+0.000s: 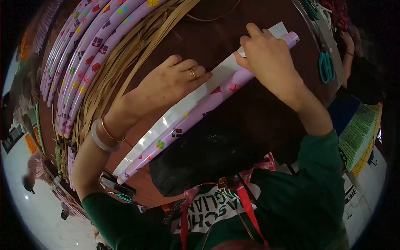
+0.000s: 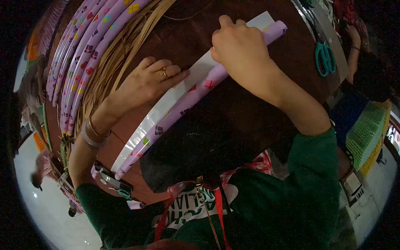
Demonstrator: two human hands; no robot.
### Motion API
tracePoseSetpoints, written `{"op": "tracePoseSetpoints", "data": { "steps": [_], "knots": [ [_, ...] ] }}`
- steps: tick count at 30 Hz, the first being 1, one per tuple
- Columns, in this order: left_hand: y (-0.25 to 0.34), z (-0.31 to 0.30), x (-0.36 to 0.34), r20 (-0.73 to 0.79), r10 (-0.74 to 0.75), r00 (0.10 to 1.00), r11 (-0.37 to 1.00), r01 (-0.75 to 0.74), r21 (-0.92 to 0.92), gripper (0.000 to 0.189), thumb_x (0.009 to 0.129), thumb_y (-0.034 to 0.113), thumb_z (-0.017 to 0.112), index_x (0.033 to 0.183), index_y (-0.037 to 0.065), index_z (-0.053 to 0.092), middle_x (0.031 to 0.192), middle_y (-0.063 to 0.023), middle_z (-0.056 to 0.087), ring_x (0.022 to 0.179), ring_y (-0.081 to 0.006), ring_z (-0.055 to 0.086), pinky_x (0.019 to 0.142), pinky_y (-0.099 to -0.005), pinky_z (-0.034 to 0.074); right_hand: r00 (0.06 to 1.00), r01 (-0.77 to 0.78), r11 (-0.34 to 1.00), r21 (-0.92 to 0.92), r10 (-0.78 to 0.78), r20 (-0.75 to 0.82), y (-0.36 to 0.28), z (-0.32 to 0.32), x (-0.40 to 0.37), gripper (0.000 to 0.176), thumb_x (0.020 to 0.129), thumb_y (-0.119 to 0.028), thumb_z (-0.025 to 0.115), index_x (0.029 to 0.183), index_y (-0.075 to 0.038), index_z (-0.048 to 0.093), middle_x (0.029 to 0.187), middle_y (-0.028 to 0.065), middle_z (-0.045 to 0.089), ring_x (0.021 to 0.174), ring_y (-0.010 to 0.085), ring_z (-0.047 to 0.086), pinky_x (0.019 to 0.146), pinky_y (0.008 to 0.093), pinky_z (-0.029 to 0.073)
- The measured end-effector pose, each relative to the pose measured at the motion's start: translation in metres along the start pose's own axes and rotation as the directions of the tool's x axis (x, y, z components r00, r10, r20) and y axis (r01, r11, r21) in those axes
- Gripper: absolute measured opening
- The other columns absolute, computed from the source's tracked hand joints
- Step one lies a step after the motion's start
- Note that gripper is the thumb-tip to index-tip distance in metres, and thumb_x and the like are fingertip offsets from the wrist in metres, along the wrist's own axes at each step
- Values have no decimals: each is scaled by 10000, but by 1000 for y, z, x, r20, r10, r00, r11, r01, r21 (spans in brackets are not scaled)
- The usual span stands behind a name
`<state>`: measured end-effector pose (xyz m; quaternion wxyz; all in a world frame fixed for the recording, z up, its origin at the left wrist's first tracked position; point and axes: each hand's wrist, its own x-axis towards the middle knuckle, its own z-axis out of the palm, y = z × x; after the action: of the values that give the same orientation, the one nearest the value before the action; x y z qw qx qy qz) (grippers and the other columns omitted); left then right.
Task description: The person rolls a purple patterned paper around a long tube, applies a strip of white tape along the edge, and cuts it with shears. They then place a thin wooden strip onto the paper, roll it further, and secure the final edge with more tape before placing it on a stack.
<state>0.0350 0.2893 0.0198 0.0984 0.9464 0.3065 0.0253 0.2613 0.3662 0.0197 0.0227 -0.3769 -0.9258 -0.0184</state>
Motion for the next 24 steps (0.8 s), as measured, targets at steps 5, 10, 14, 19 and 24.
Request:
{"op": "tracePoseSetpoints", "data": {
  "steps": [5, 10, 14, 19, 24],
  "knots": [
    [19, -5, 6, 232, 173, 957, 719, -283, 635, 481, 776, 152, 513, 1204, -66, 503, 1057, -54, 519, 1026, -164, 453, 799, -282, 395, 999, 2, 1000, 23, -1, -50, -1, 3, 0, 139, 678, -153, 651, 630, -23, 638, 834, 97, 563, 725, 233, 606, 531, 318, 527],
    [7, 0, 17, 65, 146, 987, 928, -159, 336, 427, 771, 147, 525, 1174, 8, 545, 1062, -63, 543, 1021, -207, 489, 802, -301, 401, 1000, -1, 1000, 15, 1, -28, -1, 2, 1, 135, 664, -153, 661, 628, -25, 637, 819, 90, 552, 723, 225, 602, 519, 309, 523],
    [-13, 7, 47, -279, -13, 960, 1000, 16, 9, 261, 759, 145, 566, 1009, 82, 615, 1078, -33, 564, 1063, -194, 502, 820, -319, 393, 999, 0, 1000, 26, -2, 44, 0, -3, 0, 159, 680, -192, 678, 694, -36, 650, 844, 78, 545, 757, 215, 594, 549, 309, 520],
    [-19, 13, 48, -207, 55, 977, 998, -50, 30, 213, 782, 181, 565, 977, 117, 622, 1076, 12, 559, 1102, -148, 472, 840, -317, 376, 993, 38, 997, 66, -45, 107, 8, -10, 3, 201, 700, -233, 687, 760, -44, 658, 873, 71, 542, 789, 205, 586, 579, 310, 512],
    [-18, 17, 44, -169, 35, 985, 997, -45, -57, 178, 761, 193, 582, 921, 123, 613, 1185, 10, 541, 1182, -168, 433, 851, -365, 337, 986, 59, 997, 54, -67, 156, 8, -11, 7, 229, 699, -266, 694, 743, -45, 655, 865, 72, 547, 789, 221, 589, 594, 319, 509]
  ]
}}
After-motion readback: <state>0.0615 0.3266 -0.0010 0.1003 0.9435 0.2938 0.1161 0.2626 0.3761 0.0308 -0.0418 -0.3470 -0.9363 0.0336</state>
